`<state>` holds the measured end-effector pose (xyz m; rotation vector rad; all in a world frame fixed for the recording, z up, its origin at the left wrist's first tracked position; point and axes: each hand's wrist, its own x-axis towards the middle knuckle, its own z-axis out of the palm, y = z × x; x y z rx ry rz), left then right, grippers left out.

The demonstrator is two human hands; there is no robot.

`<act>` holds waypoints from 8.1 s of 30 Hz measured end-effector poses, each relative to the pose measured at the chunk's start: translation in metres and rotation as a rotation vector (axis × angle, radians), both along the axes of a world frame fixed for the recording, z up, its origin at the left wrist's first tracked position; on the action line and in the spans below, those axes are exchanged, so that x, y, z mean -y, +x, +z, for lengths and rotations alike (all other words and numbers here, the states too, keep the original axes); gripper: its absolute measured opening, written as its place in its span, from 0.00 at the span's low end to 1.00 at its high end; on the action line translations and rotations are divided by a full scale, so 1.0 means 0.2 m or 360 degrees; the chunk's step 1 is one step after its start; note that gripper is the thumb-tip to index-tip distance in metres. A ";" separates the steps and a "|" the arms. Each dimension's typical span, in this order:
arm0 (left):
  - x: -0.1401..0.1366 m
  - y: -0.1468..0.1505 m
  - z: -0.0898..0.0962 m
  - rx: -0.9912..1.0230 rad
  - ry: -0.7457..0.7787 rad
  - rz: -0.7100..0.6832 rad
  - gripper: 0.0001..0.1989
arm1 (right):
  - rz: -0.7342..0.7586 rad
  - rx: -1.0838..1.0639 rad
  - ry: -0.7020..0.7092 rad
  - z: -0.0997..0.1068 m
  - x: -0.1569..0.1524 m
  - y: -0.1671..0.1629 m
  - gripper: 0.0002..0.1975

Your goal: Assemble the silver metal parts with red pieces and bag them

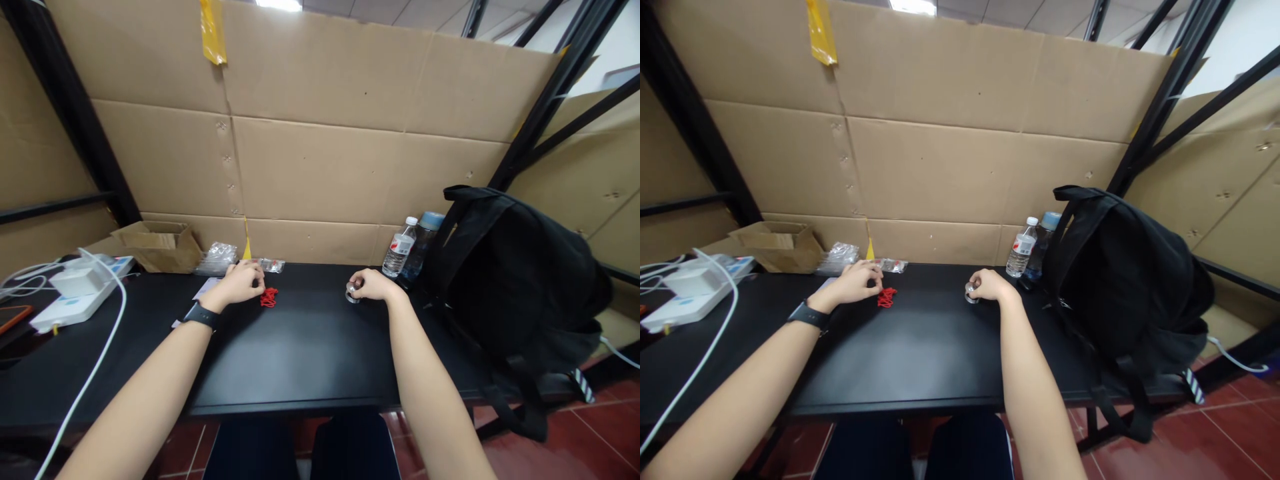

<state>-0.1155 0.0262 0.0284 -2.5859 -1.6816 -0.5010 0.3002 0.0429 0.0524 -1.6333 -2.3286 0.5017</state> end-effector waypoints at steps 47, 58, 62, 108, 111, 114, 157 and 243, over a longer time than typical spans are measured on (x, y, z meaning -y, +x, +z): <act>-0.19 0.06 -0.23 -0.0050 -0.0027 0.0211 0.28 | -0.0027 0.0096 -0.0219 -0.05 -0.04 0.02 0.30; -0.20 0.16 -0.15 -0.0010 -0.0354 0.0331 0.34 | -0.0051 0.0076 -0.0213 -0.02 -0.02 0.00 0.27; -0.16 0.23 -0.12 -0.0018 -0.0388 0.0179 0.34 | -0.0046 0.0124 0.0000 -0.03 -0.01 -0.05 0.24; 0.20 0.54 -0.03 0.0504 0.0198 -0.0124 0.10 | 0.0579 -0.0290 0.0183 -0.07 0.13 -0.43 0.22; 0.20 0.54 -0.02 0.0529 0.0199 -0.0123 0.10 | 0.0558 -0.0258 0.0254 -0.07 0.13 -0.43 0.08; 0.20 0.53 -0.01 0.0536 0.0211 -0.0129 0.09 | 0.0537 -0.0313 0.0288 -0.05 0.13 -0.42 0.06; 0.24 0.47 -0.02 -0.0103 0.0006 -0.0625 0.11 | 0.0357 -0.0547 0.0596 0.02 0.07 -0.28 0.07; -0.15 -0.52 0.06 0.0173 0.0490 0.0934 0.15 | 0.0185 -0.1572 -0.0104 -0.02 0.12 -0.45 0.27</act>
